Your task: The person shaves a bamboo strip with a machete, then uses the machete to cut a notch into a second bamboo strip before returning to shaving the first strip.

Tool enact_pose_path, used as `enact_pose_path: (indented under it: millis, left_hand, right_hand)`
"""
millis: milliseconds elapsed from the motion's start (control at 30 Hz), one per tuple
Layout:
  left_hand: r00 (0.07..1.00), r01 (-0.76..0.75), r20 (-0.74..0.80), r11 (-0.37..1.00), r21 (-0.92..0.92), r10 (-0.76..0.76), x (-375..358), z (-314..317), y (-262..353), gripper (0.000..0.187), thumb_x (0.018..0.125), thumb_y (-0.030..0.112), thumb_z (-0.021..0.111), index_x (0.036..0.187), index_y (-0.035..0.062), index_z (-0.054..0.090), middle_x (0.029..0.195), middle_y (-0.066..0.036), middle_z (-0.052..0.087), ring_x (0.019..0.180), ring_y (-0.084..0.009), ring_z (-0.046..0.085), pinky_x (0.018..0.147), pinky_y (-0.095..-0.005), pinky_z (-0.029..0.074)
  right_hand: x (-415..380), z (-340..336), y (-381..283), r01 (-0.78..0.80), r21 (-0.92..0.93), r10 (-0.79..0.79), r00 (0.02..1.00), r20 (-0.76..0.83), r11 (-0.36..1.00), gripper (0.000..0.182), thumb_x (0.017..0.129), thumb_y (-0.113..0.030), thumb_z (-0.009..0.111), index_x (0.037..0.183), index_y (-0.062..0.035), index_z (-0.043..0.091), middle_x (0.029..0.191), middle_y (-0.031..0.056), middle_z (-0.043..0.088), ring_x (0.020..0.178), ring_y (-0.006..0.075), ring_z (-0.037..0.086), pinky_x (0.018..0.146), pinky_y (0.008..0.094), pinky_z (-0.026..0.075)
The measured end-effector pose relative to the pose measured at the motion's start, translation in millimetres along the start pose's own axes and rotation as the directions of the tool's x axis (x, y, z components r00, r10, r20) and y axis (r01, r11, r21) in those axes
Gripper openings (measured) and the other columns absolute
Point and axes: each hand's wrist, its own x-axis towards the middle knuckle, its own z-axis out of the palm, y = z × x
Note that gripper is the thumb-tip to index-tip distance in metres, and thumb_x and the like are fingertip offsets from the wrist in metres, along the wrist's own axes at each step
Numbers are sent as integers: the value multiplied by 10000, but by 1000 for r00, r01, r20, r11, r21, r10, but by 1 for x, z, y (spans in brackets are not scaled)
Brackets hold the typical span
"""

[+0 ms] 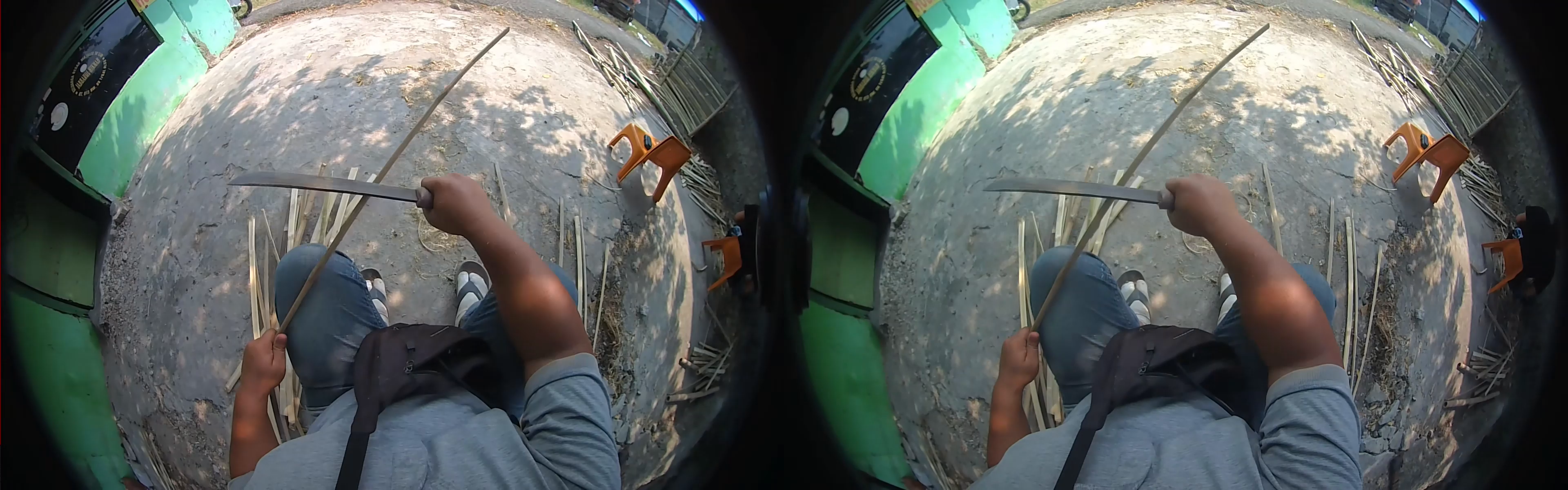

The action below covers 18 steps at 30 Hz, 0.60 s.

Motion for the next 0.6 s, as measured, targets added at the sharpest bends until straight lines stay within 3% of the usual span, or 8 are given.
enact_pose_path:
  millis: [67, 267, 367, 600]
  left_hand:
    - [1000, 5, 4, 1000, -9, -5, 3, -4, 5, 532, 1082, 459, 530, 824, -6, 542, 680, -287, 554, 709, -553, 574, 581, -524, 438]
    - [999, 29, 29, 999, 23, -30, 1, -6, 12, 497, 1083, 426, 538, 837, -5, 550, 694, -290, 568, 738, -558, 583, 590, -531, 449]
    - [1000, -12, -7, 999, 40, 13, 3, 0, 11, 483, 1083, 416, 541, 836, 1, 554, 693, -283, 576, 738, -551, 594, 588, -536, 451]
    - [999, 3, -40, 994, 111, 2, -1, 1, 9, 479, 1078, 421, 547, 820, 18, 554, 690, -265, 601, 735, -535, 620, 601, -558, 465]
  right_hand:
    - [5, -1, 11, -111, 64, 114, 992, -45, 992, 205, 939, -305, 643, 934, -133, 754, 867, 167, 734, 865, 417, 707, 782, 534, 565]
    - [-13, -11, -1, 19, 36, -20, 999, 34, 999, 157, 909, -269, 678, 939, -132, 749, 893, 174, 734, 875, 399, 713, 781, 526, 566]
    - [-21, -3, -15, 105, 35, -106, 993, 45, 994, 135, 878, -240, 653, 881, -118, 712, 807, 166, 704, 817, 419, 694, 733, 548, 546]
    - [-4, -7, -11, 32, -8, -31, 995, 91, 999, 222, 908, -316, 671, 843, -117, 747, 824, 161, 730, 845, 388, 723, 756, 516, 573]
